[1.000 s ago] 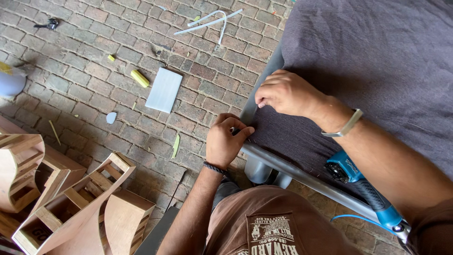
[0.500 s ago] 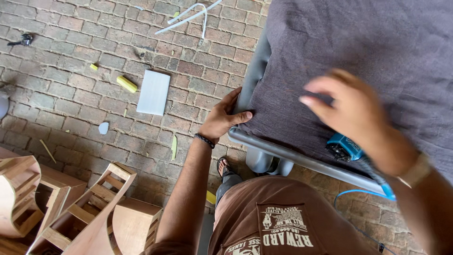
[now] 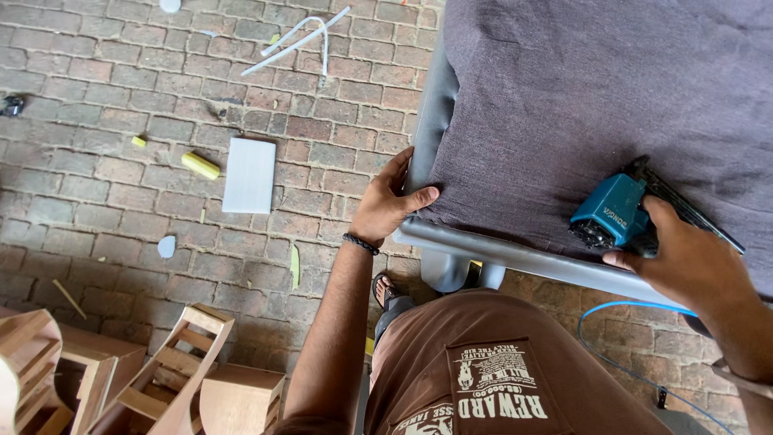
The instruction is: The person cuts excess fabric from a cushion using scissors and then uses a pneumatic staple gun to attach the fabric to the cushion frame. The person trims the fabric and staples it along the edges to secure it in place.
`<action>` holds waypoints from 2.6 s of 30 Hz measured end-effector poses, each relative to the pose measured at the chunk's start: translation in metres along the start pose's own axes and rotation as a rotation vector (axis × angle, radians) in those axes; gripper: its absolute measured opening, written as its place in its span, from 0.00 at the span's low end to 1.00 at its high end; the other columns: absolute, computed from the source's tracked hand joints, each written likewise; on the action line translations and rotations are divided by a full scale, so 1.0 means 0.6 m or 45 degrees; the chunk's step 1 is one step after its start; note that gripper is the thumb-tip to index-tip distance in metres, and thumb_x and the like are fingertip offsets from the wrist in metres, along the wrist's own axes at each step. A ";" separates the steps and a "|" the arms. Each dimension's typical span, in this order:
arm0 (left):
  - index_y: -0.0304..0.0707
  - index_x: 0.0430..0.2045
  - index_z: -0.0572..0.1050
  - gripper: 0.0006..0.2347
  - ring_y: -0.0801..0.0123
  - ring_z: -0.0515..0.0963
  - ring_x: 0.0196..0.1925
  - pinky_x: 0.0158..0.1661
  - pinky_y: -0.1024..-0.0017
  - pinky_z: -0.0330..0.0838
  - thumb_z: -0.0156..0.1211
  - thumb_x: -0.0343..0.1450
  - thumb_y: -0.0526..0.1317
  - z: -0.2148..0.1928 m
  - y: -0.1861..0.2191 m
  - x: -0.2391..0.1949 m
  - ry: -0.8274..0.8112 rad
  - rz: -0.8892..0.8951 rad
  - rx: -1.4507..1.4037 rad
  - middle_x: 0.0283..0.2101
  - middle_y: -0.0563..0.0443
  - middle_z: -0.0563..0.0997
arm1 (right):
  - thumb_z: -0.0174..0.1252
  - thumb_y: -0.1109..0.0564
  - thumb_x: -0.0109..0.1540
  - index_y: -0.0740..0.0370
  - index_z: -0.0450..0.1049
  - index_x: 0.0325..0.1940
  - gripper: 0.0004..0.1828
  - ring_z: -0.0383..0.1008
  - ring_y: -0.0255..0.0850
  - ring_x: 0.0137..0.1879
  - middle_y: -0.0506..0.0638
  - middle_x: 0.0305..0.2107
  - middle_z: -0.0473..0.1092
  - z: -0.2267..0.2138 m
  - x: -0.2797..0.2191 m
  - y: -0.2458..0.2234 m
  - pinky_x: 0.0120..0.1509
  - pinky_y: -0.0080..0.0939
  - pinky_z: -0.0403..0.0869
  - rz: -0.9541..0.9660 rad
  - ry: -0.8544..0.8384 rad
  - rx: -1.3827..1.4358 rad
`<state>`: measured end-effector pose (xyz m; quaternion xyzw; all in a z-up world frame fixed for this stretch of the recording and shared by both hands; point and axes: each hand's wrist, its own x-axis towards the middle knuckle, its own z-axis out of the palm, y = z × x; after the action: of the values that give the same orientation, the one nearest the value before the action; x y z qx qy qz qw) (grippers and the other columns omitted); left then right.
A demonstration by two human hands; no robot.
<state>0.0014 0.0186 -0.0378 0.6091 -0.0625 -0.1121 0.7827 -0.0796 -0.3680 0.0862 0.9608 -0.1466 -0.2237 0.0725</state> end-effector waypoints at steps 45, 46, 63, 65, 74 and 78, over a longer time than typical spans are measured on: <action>0.35 0.61 0.71 0.21 0.63 0.82 0.57 0.58 0.62 0.74 0.54 0.73 0.44 -0.093 -0.025 -0.092 0.228 -0.224 -0.261 0.57 0.43 0.81 | 0.67 0.47 0.54 0.61 0.79 0.37 0.16 0.83 0.45 0.25 0.56 0.18 0.79 -0.161 -0.035 -0.275 0.36 0.47 0.82 -0.771 -0.263 0.317; 0.35 0.58 0.73 0.19 0.63 0.83 0.56 0.57 0.62 0.75 0.54 0.73 0.42 -0.095 -0.028 -0.096 0.292 -0.250 -0.271 0.55 0.43 0.82 | 0.67 0.47 0.53 0.62 0.79 0.36 0.17 0.83 0.45 0.25 0.55 0.18 0.80 -0.161 -0.037 -0.276 0.37 0.47 0.82 -0.833 -0.241 0.295; 0.35 0.51 0.79 0.14 0.66 0.85 0.41 0.42 0.70 0.78 0.52 0.75 0.41 -0.090 -0.022 -0.079 0.475 -0.348 -0.295 0.42 0.46 0.86 | 0.70 0.41 0.56 0.63 0.80 0.37 0.22 0.79 0.42 0.29 0.54 0.23 0.77 -0.151 -0.053 -0.214 0.38 0.44 0.78 -0.502 -0.117 0.597; 0.35 0.50 0.79 0.14 0.67 0.85 0.41 0.42 0.70 0.77 0.52 0.75 0.41 -0.087 -0.014 -0.070 0.492 -0.380 -0.256 0.41 0.47 0.86 | 0.69 0.45 0.56 0.62 0.78 0.44 0.22 0.79 0.40 0.35 0.53 0.30 0.78 -0.154 -0.050 -0.181 0.42 0.42 0.78 -0.581 -0.078 0.882; 0.35 0.47 0.81 0.12 0.67 0.84 0.42 0.44 0.68 0.77 0.56 0.73 0.38 -0.103 0.029 0.035 0.419 -0.422 -0.062 0.40 0.47 0.87 | 0.68 0.61 0.54 0.58 0.69 0.70 0.39 0.80 0.38 0.40 0.53 0.40 0.82 -0.109 -0.001 -0.116 0.45 0.40 0.80 -0.348 0.107 1.610; 0.36 0.47 0.80 0.11 0.69 0.85 0.42 0.45 0.69 0.78 0.56 0.73 0.38 -0.139 0.045 0.155 0.234 -0.351 0.145 0.41 0.49 0.87 | 0.67 0.65 0.52 0.62 0.70 0.68 0.38 0.80 0.37 0.43 0.53 0.40 0.81 -0.109 0.003 -0.153 0.46 0.38 0.79 -0.155 0.254 1.759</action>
<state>0.1138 0.0799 -0.0361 0.6628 0.0872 -0.1587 0.7266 -0.0255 -0.2767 0.1249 0.8093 -0.1940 0.0062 -0.5545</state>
